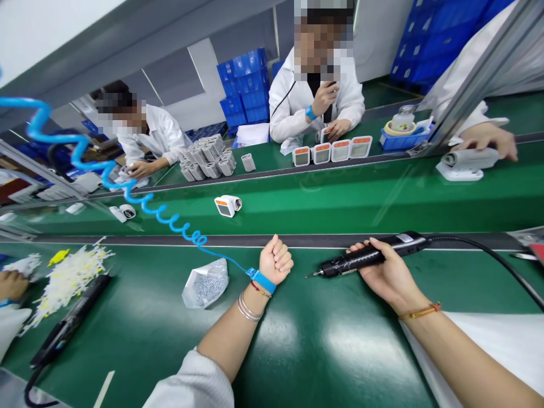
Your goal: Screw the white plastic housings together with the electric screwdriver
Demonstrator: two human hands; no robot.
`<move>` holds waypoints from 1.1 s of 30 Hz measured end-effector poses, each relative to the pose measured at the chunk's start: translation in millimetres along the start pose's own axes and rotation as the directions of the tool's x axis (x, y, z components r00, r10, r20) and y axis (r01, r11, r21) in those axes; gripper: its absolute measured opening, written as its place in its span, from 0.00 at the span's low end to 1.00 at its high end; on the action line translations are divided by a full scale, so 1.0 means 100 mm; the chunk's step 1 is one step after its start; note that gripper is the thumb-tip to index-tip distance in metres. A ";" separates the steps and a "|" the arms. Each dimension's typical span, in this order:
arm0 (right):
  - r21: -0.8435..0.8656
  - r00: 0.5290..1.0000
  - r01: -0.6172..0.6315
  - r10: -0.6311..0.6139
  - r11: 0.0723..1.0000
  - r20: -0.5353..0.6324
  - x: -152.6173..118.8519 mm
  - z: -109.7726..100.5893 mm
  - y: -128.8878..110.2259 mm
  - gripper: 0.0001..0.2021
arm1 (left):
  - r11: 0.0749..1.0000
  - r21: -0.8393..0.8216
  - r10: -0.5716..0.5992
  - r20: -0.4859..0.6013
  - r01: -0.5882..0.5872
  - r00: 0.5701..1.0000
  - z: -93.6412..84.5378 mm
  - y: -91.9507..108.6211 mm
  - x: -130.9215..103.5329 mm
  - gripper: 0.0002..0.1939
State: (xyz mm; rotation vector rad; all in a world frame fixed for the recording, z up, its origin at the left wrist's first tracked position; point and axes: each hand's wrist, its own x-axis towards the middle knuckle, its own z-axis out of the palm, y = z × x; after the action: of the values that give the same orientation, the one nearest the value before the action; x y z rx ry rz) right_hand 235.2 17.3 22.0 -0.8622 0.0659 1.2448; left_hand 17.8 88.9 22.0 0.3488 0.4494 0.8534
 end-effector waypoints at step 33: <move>0.022 0.999 0.012 -0.013 1.000 0.031 0.02 -0.02 0.01 0.02 | 0.956 0.257 0.096 0.177 -0.141 0.979 0.65 -0.07 -0.56 0.22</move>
State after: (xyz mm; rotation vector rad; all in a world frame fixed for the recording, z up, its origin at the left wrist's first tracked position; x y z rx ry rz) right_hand 235.7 17.4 19.3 -0.8236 0.0491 1.2435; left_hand 23.5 33.4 87.4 0.6977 0.3947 0.8744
